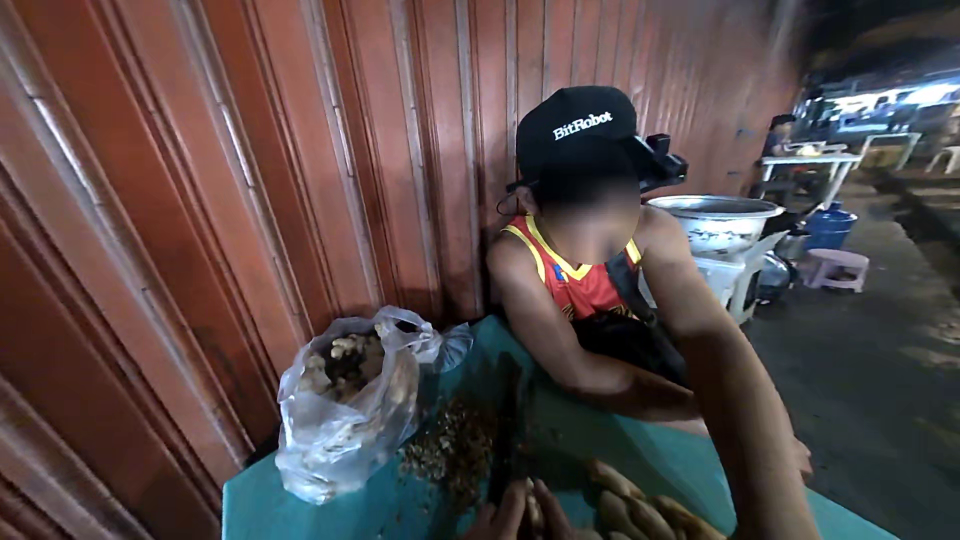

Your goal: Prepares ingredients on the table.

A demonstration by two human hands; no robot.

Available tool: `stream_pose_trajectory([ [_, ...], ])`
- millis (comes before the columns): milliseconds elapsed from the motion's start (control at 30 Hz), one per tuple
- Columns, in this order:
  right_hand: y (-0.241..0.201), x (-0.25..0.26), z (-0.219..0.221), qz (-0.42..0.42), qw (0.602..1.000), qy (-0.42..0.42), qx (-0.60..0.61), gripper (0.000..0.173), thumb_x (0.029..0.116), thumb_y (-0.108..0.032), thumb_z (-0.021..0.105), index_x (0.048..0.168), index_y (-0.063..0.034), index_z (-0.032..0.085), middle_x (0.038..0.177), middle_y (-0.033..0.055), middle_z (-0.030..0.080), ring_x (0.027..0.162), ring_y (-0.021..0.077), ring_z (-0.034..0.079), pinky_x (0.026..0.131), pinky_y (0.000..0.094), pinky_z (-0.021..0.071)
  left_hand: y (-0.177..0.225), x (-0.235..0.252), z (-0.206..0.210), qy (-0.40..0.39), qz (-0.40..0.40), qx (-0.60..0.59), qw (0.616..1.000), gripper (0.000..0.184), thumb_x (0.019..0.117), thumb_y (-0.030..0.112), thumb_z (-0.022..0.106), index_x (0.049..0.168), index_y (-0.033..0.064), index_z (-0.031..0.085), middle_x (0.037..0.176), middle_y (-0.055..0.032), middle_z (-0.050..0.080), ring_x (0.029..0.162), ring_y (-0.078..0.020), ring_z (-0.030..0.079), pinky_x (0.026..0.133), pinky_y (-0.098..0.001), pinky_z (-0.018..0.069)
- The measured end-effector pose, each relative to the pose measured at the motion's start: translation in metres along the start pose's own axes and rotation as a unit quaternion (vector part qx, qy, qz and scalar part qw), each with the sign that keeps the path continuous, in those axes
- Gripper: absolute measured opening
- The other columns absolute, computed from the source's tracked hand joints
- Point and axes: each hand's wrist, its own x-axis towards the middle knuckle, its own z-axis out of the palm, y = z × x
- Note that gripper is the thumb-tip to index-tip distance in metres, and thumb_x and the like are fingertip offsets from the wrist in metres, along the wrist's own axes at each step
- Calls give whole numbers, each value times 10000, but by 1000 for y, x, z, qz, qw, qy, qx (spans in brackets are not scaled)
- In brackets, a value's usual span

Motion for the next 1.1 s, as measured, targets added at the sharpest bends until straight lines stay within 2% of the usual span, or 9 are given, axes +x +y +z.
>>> stream_pose_trajectory([
  [100,-10,-17,15,39,999,-11,16,273,1121,-280,337,1103,-100,542,751,-17,583,590,50,569,549,214,509,-1,-2,-9,-9,-15,-57,998,442,1007,1,516,1439,78,565,1116,-238,720,960,-445,723,779,-625,574],
  [167,-12,-16,12,-52,998,-37,-19,194,1110,-184,362,1210,-70,482,872,1,604,679,68,611,601,247,541,-6,-5,-15,15,-23,-98,995,410,1025,2,480,1432,-6,539,1071,-285,713,918,-480,716,784,-655,560],
  [233,-13,-12,8,-154,987,-50,-13,128,1062,-67,426,1190,-67,420,930,24,635,706,95,649,592,263,565,-16,-8,-19,67,-20,-115,991,404,1036,13,466,1429,-67,522,1056,-307,709,886,-490,716,791,-646,563],
  [333,-20,-12,6,-189,978,-72,57,187,994,63,445,1104,-88,434,938,23,671,799,134,698,730,312,612,-28,-7,-24,120,-4,-119,986,401,1023,6,480,1407,-77,556,1160,-292,706,979,-464,721,871,-606,564],
  [433,-21,-8,5,-160,978,-80,105,146,1013,-27,381,1027,-101,506,935,38,714,872,151,713,812,338,605,-23,-6,-26,144,-2,-140,980,361,1045,76,495,1362,-37,626,1248,-236,692,1087,-386,703,953,-523,558],
  [633,-8,-7,4,-83,981,-112,132,178,960,-6,423,893,-89,565,949,102,736,902,173,732,813,308,607,-15,-9,-15,94,-8,-129,987,373,1074,135,452,1398,28,602,885,-115,725,787,-246,717,738,-432,609],
  [833,-1,-8,8,-56,983,-118,132,179,940,-37,479,844,-116,607,936,81,735,852,127,720,743,264,600,-6,-11,-20,44,-33,-111,992,410,1077,161,482,1473,91,562,1087,-153,739,931,-302,732,811,-473,598],
  [1000,1,-7,8,-96,978,-132,132,146,941,-22,523,875,-113,616,1063,125,739,976,166,730,774,279,607,-5,-9,-20,37,-21,-71,997,434,1064,148,514,1495,102,535,989,-152,742,844,-334,735,722,-491,601],
  [1100,4,-10,6,-156,979,-123,46,165,924,-4,497,930,-142,587,1146,74,712,1009,136,709,777,264,602,-1,-12,-19,37,-22,-37,998,485,1018,90,563,1502,99,521,961,-140,742,769,-329,730,658,-483,596],
])
